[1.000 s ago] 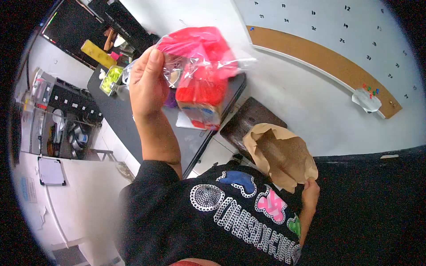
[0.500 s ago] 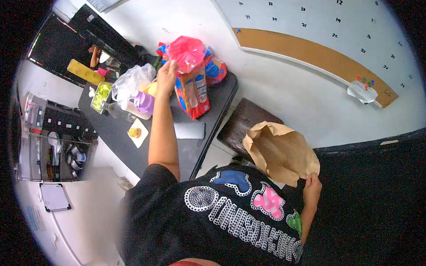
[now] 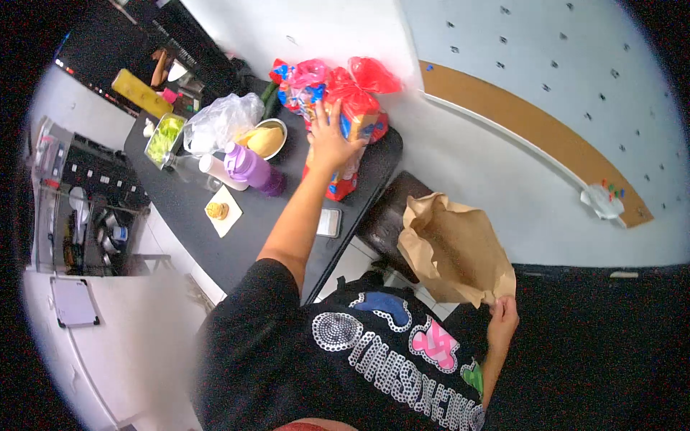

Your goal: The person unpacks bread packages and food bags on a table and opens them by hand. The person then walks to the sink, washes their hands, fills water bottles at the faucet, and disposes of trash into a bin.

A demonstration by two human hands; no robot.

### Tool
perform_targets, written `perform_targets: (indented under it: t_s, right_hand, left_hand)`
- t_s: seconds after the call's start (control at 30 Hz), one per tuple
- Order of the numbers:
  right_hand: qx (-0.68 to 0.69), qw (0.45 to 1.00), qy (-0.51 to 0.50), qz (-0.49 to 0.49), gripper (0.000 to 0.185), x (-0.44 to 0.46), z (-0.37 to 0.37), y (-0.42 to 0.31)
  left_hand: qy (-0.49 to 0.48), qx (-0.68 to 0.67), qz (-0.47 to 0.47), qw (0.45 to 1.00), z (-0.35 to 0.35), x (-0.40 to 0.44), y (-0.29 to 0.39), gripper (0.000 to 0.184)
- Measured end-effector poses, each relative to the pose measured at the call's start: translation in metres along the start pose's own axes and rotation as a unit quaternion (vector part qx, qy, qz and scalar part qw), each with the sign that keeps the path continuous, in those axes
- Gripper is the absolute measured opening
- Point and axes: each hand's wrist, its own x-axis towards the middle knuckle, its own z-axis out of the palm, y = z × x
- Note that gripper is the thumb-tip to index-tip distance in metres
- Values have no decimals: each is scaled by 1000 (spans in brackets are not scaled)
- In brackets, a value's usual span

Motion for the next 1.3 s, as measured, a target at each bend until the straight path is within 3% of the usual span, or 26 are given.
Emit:
perform_targets:
  t_s: [0.27,0.37,0.4,0.47,0.6,0.73,0.87,1.07,1.2,1.3]
  right_hand:
    - [14,999,-9,-37,11,3,-7,-46]
    - [44,997,-11,-57,10,10,-37,-46]
    - [28,997,0,-75,9,11,-51,-50]
    - [31,990,5,-136,12,8,-80,-78]
    - [146,970,-6,-194,15,6,-136,-94]
    - [135,952,32,-272,21,-4,-168,-84]
    - [225,910,-43,-346,26,-18,-185,-50]
    - [371,829,-176,-380,36,-8,-169,-33]
    - [447,754,-277,-393,45,10,-137,-35]
    - [489,690,-352,-401,52,22,-114,-44]
  left_hand:
    - [20,10,10,1000,-9,-21,12,97]
    - [19,-37,117,992,-31,-44,12,96]
    - [2,-93,195,976,-34,-54,9,96]
    - [-103,-184,335,918,-43,-78,12,109]
    - [-299,-369,300,827,-16,-139,41,142]
    - [-276,-384,334,815,8,-178,74,146]
    - [-302,-400,221,836,-26,-228,71,129]
    - [-258,-392,177,865,-43,-288,82,109]
    - [-157,-409,269,858,-34,-323,101,96]
    - [-68,-444,396,801,-17,-337,125,87]
